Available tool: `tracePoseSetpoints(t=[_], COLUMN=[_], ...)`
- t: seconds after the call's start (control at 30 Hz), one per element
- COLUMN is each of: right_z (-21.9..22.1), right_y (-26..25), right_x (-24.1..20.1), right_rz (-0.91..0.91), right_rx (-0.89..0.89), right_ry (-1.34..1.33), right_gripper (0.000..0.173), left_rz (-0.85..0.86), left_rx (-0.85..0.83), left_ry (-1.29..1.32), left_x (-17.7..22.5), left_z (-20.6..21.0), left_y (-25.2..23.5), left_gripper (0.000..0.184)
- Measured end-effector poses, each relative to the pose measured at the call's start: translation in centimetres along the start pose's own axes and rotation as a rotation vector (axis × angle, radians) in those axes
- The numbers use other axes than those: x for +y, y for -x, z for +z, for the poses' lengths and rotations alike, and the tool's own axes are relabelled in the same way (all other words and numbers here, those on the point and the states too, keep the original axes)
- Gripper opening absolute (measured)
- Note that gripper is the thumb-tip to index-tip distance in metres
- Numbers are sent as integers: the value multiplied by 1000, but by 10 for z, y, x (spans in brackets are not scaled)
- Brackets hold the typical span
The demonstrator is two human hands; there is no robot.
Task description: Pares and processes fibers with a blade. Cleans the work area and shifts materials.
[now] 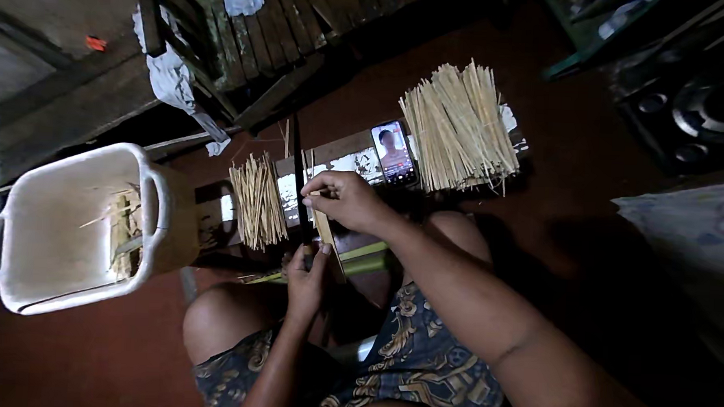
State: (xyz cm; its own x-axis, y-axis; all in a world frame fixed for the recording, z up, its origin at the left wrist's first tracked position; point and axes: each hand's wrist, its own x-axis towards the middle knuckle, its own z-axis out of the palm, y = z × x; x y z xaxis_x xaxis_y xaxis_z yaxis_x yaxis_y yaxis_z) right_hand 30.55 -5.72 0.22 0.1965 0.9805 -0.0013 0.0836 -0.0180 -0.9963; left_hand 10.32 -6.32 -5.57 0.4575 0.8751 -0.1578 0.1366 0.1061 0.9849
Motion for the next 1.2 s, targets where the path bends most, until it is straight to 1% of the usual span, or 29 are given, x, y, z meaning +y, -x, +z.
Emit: tracePoseSetpoints(t=[0.13,0.23,0.3,0.37,0.43,0.6,0.67,0.8,0.93,1.13,1.2], right_z=[-4,-10,-18,-27,-33,-34,-34,-34,-29,-18,-16], right_y=[1,-11,-15,-17,-18,-18,-18,-18,-20,-18,-17], right_x=[-3,3,4,3,4,6,4,2,8,7,8], right_rz=[106,110,41,-31,-104,-172,-206,-255,-297,-319,-315], right_rx=[-42,-28,72,192,269,332,354,378,361,334,325], right_ry=[-56,-14,-3,9,28,77,98,118,175,221,224], right_gripper=[38,30,28,27,26,27,25,21,20,15,14], left_rz=[8,-17,-37,-45,-28,-55,-46,-18,70,156,188], left_rx=[22,50,72,99,111,81,82,115,116,-39,-60], left_ry=[-13,-30,-87,-202,-304,-533,-575,-530,-342,-124,-96], left_x=[1,5,7,9,9,16,12,1,6,36,44], left_z=[-1,-4,-8,-13,-18,-23,-26,-28,-19,-5,-1], left_y=[-7,-19,-33,-49,-68,-113,-121,-110,-76,-34,-27], left_gripper=[22,25,26,24,24,34,33,32,29,48,48])
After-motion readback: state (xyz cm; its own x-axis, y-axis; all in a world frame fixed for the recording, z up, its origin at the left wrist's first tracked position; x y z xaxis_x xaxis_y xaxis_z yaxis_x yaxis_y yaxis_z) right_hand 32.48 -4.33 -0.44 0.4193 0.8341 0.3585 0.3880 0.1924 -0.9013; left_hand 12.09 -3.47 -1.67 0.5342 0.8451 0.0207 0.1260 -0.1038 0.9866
